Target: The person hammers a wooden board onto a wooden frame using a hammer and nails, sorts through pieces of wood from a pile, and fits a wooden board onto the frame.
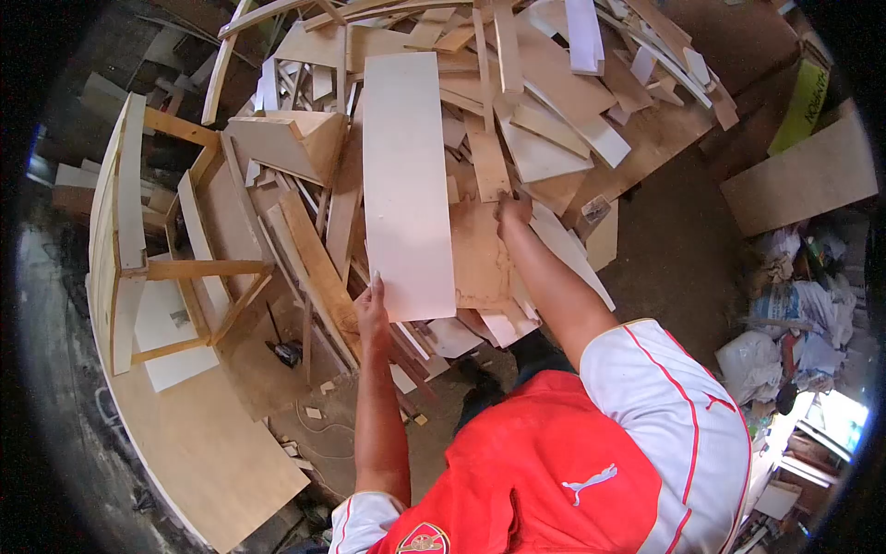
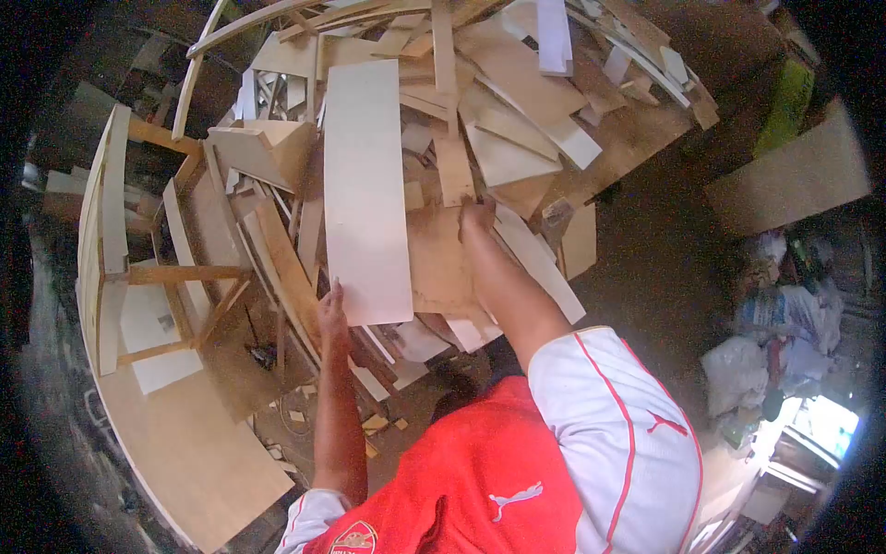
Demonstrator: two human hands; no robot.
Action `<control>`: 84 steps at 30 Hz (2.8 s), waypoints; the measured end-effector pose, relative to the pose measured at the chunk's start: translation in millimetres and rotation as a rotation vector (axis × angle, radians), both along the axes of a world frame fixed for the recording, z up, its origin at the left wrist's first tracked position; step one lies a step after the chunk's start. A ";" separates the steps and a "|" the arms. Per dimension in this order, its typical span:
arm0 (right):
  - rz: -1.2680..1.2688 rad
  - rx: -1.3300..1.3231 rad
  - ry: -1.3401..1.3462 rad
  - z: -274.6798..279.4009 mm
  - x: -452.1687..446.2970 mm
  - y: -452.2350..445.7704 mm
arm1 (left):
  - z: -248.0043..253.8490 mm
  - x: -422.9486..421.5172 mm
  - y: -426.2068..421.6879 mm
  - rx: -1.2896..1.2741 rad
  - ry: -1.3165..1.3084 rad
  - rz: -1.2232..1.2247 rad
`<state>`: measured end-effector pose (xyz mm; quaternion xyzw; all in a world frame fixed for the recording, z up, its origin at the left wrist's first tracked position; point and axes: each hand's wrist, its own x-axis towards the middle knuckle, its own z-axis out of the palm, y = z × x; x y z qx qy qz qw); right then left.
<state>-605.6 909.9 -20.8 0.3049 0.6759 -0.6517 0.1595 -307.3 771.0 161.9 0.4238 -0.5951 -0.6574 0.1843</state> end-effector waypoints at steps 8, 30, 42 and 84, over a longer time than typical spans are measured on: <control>0.351 0.191 0.134 -56.8 1.1 1.8 | -8.8 2.3 -23.9 -0.040 -0.101 0.106; 0.669 -0.704 -0.068 183.7 256.2 68.5 | 31.9 3.9 34.9 0.515 0.271 -0.192; 1.162 0.088 1.007 243.7 360.2 37.7 | 65.5 128.4 11.8 0.730 0.662 -0.191; 0.656 -0.020 0.101 68.1 98.8 67.2 | -65.1 -119.1 80.2 -0.450 -0.272 -0.469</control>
